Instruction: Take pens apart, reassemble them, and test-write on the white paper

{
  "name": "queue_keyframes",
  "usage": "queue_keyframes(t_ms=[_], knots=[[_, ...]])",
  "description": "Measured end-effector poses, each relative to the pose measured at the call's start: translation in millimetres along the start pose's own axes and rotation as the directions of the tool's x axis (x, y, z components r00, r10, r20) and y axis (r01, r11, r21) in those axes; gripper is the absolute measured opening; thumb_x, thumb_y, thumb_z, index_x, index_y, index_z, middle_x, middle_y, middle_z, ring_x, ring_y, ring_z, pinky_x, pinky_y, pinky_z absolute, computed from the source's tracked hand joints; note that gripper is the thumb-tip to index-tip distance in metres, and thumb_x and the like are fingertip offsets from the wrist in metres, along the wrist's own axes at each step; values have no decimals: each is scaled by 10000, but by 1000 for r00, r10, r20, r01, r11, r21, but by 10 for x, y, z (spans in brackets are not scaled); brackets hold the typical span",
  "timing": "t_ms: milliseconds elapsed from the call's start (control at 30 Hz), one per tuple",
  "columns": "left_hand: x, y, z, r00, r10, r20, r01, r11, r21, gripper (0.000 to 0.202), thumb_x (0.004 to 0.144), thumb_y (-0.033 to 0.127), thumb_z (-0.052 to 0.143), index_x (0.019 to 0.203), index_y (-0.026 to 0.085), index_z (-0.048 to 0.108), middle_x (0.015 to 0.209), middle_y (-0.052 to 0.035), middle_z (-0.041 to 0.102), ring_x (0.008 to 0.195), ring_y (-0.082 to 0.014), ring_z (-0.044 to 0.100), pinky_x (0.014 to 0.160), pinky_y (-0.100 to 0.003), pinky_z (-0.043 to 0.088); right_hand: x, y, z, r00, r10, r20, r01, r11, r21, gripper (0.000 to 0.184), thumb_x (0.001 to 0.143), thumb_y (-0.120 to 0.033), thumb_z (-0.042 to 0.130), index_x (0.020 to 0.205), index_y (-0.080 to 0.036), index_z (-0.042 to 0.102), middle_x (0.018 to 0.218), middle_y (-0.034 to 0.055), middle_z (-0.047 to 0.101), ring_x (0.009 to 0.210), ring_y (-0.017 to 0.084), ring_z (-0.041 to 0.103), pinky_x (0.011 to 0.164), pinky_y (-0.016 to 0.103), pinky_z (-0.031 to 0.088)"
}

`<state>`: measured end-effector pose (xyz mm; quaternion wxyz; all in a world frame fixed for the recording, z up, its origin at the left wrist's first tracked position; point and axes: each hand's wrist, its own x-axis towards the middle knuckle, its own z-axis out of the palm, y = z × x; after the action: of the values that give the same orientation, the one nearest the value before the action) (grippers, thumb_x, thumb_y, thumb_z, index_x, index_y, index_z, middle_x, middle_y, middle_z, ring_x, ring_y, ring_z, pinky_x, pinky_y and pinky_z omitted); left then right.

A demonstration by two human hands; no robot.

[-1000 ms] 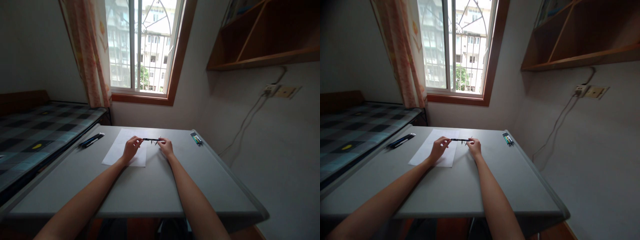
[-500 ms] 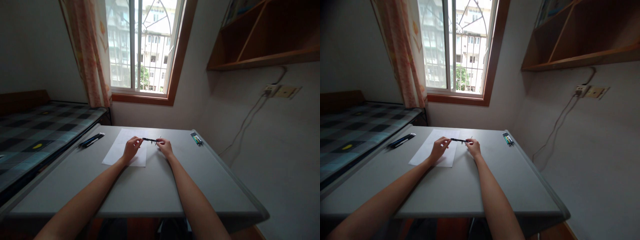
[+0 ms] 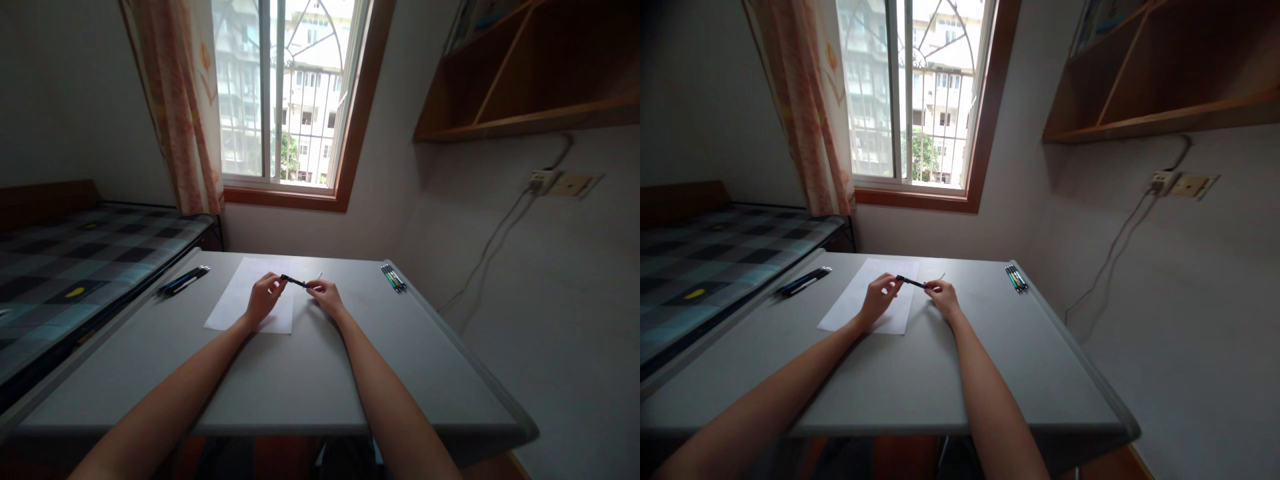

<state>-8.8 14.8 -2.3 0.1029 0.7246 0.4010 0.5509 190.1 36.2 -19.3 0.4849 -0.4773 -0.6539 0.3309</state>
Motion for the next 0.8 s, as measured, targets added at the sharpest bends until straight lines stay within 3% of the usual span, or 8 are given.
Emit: queue_keyframes(t_ms=[267, 567, 800], knots=[[11, 21, -2, 998, -55, -21, 54, 996, -78, 237, 803, 390, 507, 758, 174, 594, 747, -7, 562, 498, -69, 550, 462, -197, 432, -15, -67, -5, 1000, -31, 5, 31, 1000, 7, 263, 637, -338, 618, 818, -155, 671, 791, 56, 659, 654, 141, 585, 600, 261, 464], [35, -37, 12, 971, -237, -26, 226, 949, -222, 280, 744, 434, 569, 743, 154, 587, 714, -11, 595, 465, -92, 570, 426, -210, 435, -47, -116, 26, 997, -42, 65, 44, 998, -34, 213, 641, -337, 637, 748, -154, 646, 761, 46, 659, 643, 134, 583, 621, 269, 464], [34, -44, 2, 954, -284, -98, 249, 930, -271, 399, 703, 414, 623, 998, 166, 519, 760, 9, 580, 467, -75, 556, 437, -218, 487, -57, -129, 29, 993, -30, 118, 30, 1000, -2, 256, 631, -377, 648, 741, -146, 659, 723, 43, 659, 606, 126, 563, 591, 256, 445]])
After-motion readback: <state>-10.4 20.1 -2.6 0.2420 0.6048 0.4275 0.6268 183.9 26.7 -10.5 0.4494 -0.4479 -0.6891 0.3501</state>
